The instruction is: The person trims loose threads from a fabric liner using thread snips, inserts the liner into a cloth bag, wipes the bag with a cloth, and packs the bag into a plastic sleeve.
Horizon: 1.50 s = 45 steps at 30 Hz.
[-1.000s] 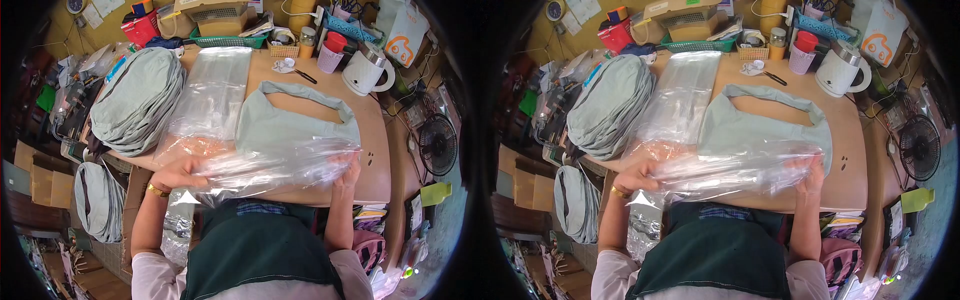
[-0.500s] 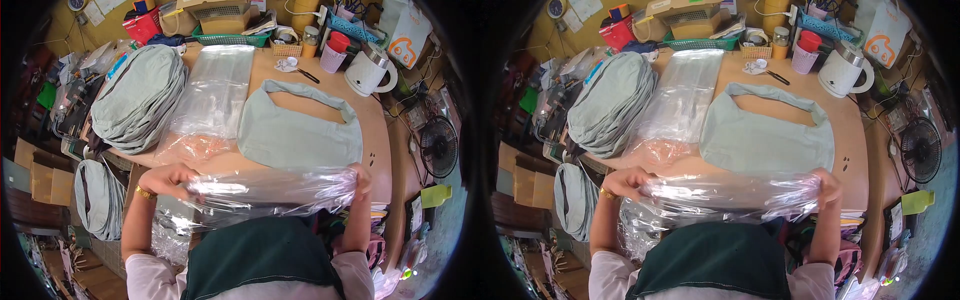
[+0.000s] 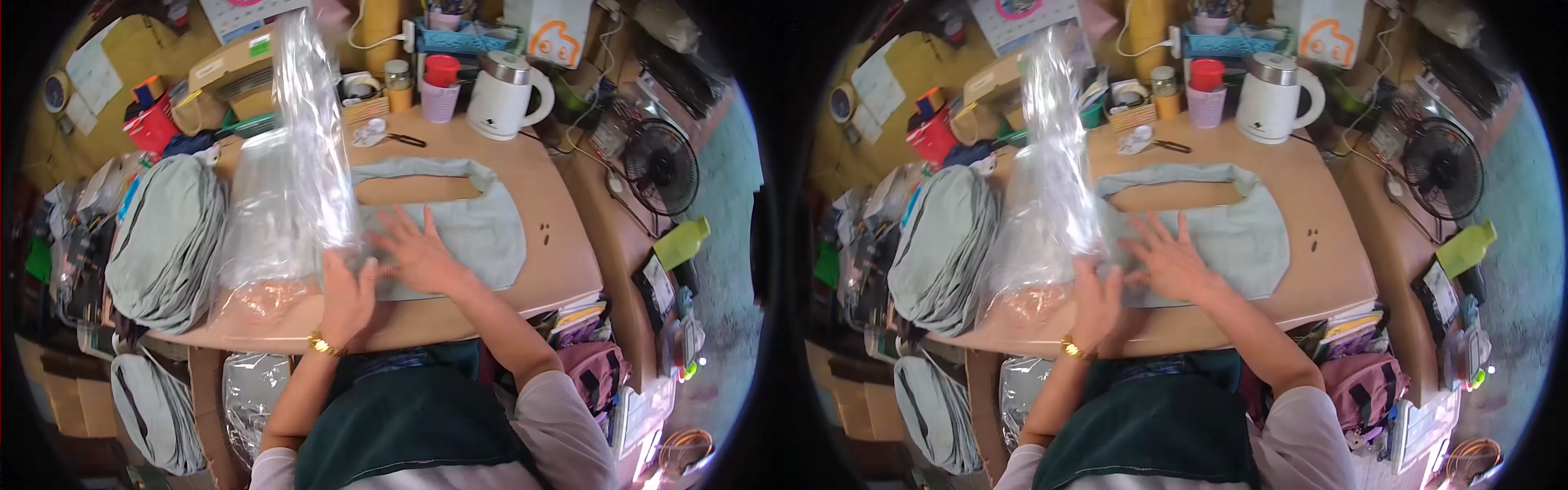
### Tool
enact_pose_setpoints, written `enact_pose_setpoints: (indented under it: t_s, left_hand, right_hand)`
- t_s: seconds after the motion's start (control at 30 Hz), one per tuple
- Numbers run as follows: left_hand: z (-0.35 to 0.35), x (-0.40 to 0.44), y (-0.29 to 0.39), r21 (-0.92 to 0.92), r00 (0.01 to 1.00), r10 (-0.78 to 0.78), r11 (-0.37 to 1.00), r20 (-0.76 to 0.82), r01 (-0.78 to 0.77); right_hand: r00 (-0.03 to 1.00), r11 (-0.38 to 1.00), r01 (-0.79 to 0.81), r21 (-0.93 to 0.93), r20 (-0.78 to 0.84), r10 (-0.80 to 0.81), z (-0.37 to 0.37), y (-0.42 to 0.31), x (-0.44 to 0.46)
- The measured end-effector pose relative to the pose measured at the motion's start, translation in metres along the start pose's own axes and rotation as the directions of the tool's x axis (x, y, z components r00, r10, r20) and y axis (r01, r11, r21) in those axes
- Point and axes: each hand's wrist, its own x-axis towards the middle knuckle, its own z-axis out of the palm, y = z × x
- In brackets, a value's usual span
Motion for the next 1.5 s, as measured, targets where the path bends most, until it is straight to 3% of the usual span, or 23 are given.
enact_pose_setpoints:
  t_s: [0.03,0.07,0.1,0.23,0.33,0.47,0.53,0.57,0.67,0.73,0.8,0.83,0.87,0.9,0.97,1.03,1.1,1.17,1.23,1.37,1.43,1.47,1.5]
  left_hand:
    - [0.017,-0.006,-0.021,-0.013,1.000,0.011,1.000,0.007,-0.011]
    - [0.026,-0.008,-0.044,0.141,0.999,0.030,0.989,0.039,-0.036]
    - [0.028,-0.006,-0.057,0.293,0.997,0.041,0.954,0.070,-0.060]
    - [0.013,0.013,-0.040,0.203,0.971,-0.178,0.968,0.158,0.144]
    - [0.034,0.017,0.022,0.283,0.981,-0.012,0.958,0.195,-0.044]
    - [0.061,0.012,0.006,0.273,0.924,-0.071,0.961,0.377,-0.037]
    - [0.052,0.012,0.000,0.334,0.959,-0.043,0.941,0.279,-0.055]
    - [0.048,0.010,-0.002,0.379,0.978,0.001,0.922,0.206,-0.081]
    - [0.041,0.005,-0.004,0.362,0.960,-0.107,0.932,0.258,0.006]
    - [0.044,0.003,-0.008,0.329,0.974,-0.065,0.944,0.218,-0.010]
    - [0.046,-0.002,-0.005,0.294,0.983,-0.018,0.955,0.185,-0.038]
    - [0.048,-0.006,0.002,0.244,0.942,-0.056,0.969,0.331,-0.028]
    - [0.049,-0.012,0.008,0.193,0.876,-0.082,0.981,0.475,-0.013]
    - [0.050,-0.020,0.015,0.193,0.874,-0.080,0.981,0.478,-0.016]
    - [0.049,-0.035,0.027,-0.255,0.836,0.191,0.965,0.514,-0.064]
    - [0.014,-0.028,0.025,-0.253,0.846,0.200,0.964,0.495,-0.080]
    - [-0.034,-0.015,0.013,-0.554,0.902,-0.146,0.746,0.407,0.371]
    - [-0.075,-0.022,-0.026,-0.596,0.903,-0.342,0.680,0.259,0.428]
    - [-0.124,-0.024,-0.034,-0.657,0.854,-0.503,0.600,0.134,0.456]
    - [-0.197,-0.029,-0.056,-0.715,0.773,-0.635,0.540,0.001,0.444]
    - [-0.209,-0.033,-0.064,-0.733,0.756,-0.654,0.523,-0.018,0.435]
    - [-0.213,-0.029,-0.067,-0.382,0.748,-0.662,0.704,-0.048,0.598]
    - [-0.217,-0.023,-0.067,0.038,0.748,-0.659,0.748,-0.079,0.662]
  right_hand:
    - [0.990,0.996,-0.013,-0.083,0.138,0.025,-0.004,0.007,-0.009]
    - [0.961,0.987,-0.013,-0.162,0.270,0.057,-0.009,0.016,-0.014]
    - [0.965,0.972,-0.094,-0.217,0.221,0.142,-0.013,0.045,-0.031]
    - [0.930,0.904,-0.343,-0.257,0.046,0.365,-0.012,0.086,-0.093]
    - [0.863,0.823,-0.497,-0.276,-0.056,0.502,0.004,0.050,-0.103]
    - [0.917,0.920,-0.390,-0.036,0.071,0.391,-0.037,0.001,-0.128]
    - [0.951,0.977,-0.147,0.151,0.293,0.098,-0.066,0.002,-0.146]
    - [0.951,0.979,-0.130,0.159,0.298,0.078,-0.062,0.010,-0.156]
    - [0.999,0.997,-0.040,0.063,0.035,0.038,-0.043,0.033,-0.175]
    - [0.962,0.996,0.081,-0.025,-0.258,-0.085,-0.040,0.036,-0.168]
    - [0.947,0.994,0.083,-0.075,-0.303,-0.102,-0.057,0.033,-0.141]
    - [0.931,0.989,0.073,-0.129,-0.348,-0.114,-0.075,0.027,-0.118]
    - [0.952,0.983,0.073,-0.169,-0.281,-0.119,-0.092,0.012,-0.090]
    - [0.970,0.975,0.071,-0.209,-0.213,-0.116,-0.108,-0.006,-0.060]
    - [0.978,0.957,0.199,-0.212,0.098,-0.182,-0.127,-0.026,-0.011]
    - [0.896,0.981,0.111,-0.162,0.444,-0.028,-0.115,-0.021,0.028]
    - [0.836,0.991,0.120,-0.066,0.545,-0.065,-0.092,-0.004,0.064]
    - [0.764,0.992,0.124,0.037,0.634,-0.120,-0.052,0.013,0.079]
    - [0.832,0.935,0.043,0.352,0.506,-0.229,-0.013,0.034,0.082]
    - [0.897,0.928,-0.003,0.372,0.411,-0.162,0.002,0.021,0.081]
    - [0.908,0.935,0.135,0.328,0.336,-0.249,-0.012,0.009,0.079]
    - [0.906,0.934,0.138,0.331,0.338,-0.254,-0.013,0.006,0.082]
    - [0.896,0.922,0.183,0.341,0.328,-0.299,-0.013,0.004,0.086]
